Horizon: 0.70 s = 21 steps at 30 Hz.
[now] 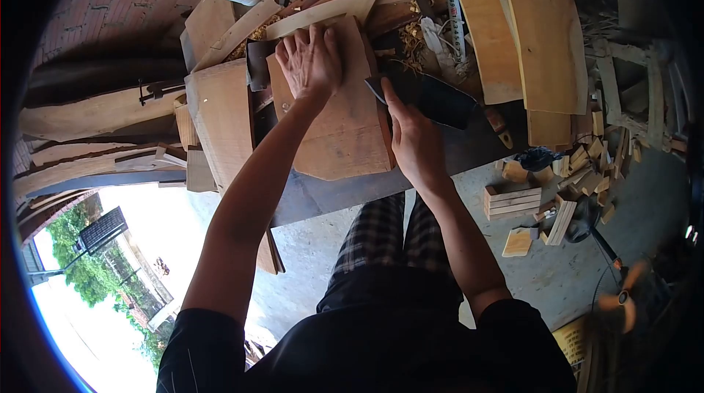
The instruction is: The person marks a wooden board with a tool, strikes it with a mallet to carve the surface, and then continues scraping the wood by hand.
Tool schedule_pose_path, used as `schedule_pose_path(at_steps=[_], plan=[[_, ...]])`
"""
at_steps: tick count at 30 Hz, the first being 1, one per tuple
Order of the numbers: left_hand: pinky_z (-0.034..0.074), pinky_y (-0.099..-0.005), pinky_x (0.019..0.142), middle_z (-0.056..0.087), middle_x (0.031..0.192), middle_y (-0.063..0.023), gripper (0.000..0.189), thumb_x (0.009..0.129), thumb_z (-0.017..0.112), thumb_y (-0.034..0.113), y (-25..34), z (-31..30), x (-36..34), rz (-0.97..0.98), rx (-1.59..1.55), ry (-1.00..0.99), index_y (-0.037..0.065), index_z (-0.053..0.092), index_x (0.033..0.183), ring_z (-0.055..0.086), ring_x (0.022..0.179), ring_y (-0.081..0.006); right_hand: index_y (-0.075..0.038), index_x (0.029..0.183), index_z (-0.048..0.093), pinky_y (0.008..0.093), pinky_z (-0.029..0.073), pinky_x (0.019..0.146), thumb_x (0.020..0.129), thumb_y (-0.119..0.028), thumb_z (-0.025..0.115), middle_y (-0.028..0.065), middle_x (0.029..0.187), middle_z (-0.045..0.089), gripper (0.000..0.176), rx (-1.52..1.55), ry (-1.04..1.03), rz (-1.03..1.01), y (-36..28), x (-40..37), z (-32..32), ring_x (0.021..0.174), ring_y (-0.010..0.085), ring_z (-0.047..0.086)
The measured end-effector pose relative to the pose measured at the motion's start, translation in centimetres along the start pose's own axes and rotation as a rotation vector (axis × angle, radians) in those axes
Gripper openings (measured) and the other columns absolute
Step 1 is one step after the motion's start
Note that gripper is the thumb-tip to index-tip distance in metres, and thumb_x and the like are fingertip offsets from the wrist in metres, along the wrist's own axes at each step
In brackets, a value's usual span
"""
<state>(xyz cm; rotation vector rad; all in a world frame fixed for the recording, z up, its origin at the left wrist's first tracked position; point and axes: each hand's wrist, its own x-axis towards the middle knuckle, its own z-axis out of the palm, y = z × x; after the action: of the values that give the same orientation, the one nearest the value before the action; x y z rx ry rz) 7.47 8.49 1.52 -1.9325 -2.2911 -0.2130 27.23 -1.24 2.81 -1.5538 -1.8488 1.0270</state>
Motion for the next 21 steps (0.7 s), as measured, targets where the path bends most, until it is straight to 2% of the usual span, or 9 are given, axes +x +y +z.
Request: schedule_pose_path(at_steps=[5,7,8,11,13,15,17,19,21], plan=[[0.031,-0.0476,0.108,0.059,0.122,-0.0175,0.043,0.107,0.037,0.040,0.1,0.1,-0.1,-0.162,0.039,-0.055,0.011,0.057,0.131,0.050,0.122,-0.0341,-0.024,0.152,0.044,0.0493,0.059,0.072,0.098,-0.011,0.056,0.0175,0.093,0.067,0.057,-0.065,-0.002,-0.038,0.5,4.9,1.0,0.079,0.0389,0.070],[0.031,-0.0477,0.109,0.060,0.123,-0.0170,0.042,0.107,0.036,0.040,-0.1,0.5,-0.1,0.048,0.045,0.072,0.011,0.057,0.129,0.050,0.122,-0.0337,-0.023,0.152,0.044,0.0500,0.059,0.073,0.098,-0.008,0.054,0.0180,0.094,0.067,0.057,-0.059,0.025,-0.031,0.6,2.9,0.7,0.081,0.0397,0.070],[0.030,-0.0480,0.109,0.060,0.123,-0.0165,0.042,0.107,0.036,0.040,0.2,-0.2,0.0,0.004,0.033,-0.037,0.012,0.058,0.129,0.051,0.123,-0.0331,-0.023,0.152,0.044,0.0500,0.059,0.073,0.098,-0.008,0.054,0.0180,0.094,0.067,0.057,-0.062,0.026,-0.040,0.9,2.0,0.8,0.081,0.0397,0.070],[0.030,-0.0482,0.109,0.060,0.124,-0.0160,0.042,0.107,0.036,0.040,0.2,-0.2,0.0,-0.010,0.025,-0.024,0.012,0.058,0.129,0.051,0.123,-0.0329,-0.021,0.152,0.043,0.0501,0.059,0.073,0.098,-0.008,0.053,0.0190,0.095,0.067,0.056,-0.021,0.087,-0.110,1.3,0.5,1.2,0.083,0.0395,0.070],[0.030,-0.0482,0.109,0.060,0.123,-0.0164,0.043,0.107,0.036,0.041,0.4,-0.1,-0.2,-0.005,0.038,-0.029,0.012,0.057,0.130,0.051,0.122,-0.0330,-0.020,0.153,0.043,0.0501,0.059,0.073,0.099,-0.008,0.053,0.0195,0.095,0.067,0.057,-0.029,0.001,-0.012,0.4,4.2,1.0,0.084,0.0393,0.071],[0.029,-0.0490,0.110,0.060,0.118,-0.0177,0.038,0.103,0.044,0.039,0.5,0.3,-0.1,-0.157,-0.038,0.045,0.010,0.060,0.122,0.050,0.123,-0.0340,-0.019,0.154,0.041,0.0500,0.058,0.073,0.099,-0.008,0.053,0.0203,0.095,0.066,0.057,-0.029,0.033,-0.075,0.6,5.3,1.4,0.085,0.0396,0.071],[0.029,-0.0489,0.110,0.060,0.117,-0.0177,0.039,0.104,0.043,0.039,0.2,0.4,-0.3,-0.111,-0.020,0.024,0.011,0.060,0.123,0.050,0.121,-0.0340,-0.018,0.153,0.042,0.0501,0.058,0.074,0.099,-0.007,0.052,0.0208,0.094,0.067,0.056,-0.005,0.058,-0.067,1.0,3.6,1.3,0.083,0.0399,0.071],[0.031,-0.0488,0.108,0.059,0.124,-0.0176,0.045,0.107,0.036,0.042,0.3,-0.2,0.1,0.018,0.023,-0.039,0.012,0.056,0.133,0.051,0.121,-0.0346,-0.018,0.153,0.043,0.0502,0.058,0.074,0.099,-0.007,0.051,0.0212,0.093,0.067,0.055,0.011,0.060,-0.079,1.4,1.1,1.1,0.084,0.0397,0.071],[0.032,-0.0491,0.108,0.059,0.123,-0.0175,0.045,0.107,0.036,0.041,0.3,0.0,-0.2,0.010,0.012,-0.055,0.011,0.056,0.132,0.051,0.122,-0.0347,-0.017,0.152,0.043,0.0504,0.057,0.075,0.100,-0.007,0.050,0.0215,0.092,0.067,0.054,0.031,0.048,-0.077,1.0,0.8,1.0,0.084,0.0395,0.071]])
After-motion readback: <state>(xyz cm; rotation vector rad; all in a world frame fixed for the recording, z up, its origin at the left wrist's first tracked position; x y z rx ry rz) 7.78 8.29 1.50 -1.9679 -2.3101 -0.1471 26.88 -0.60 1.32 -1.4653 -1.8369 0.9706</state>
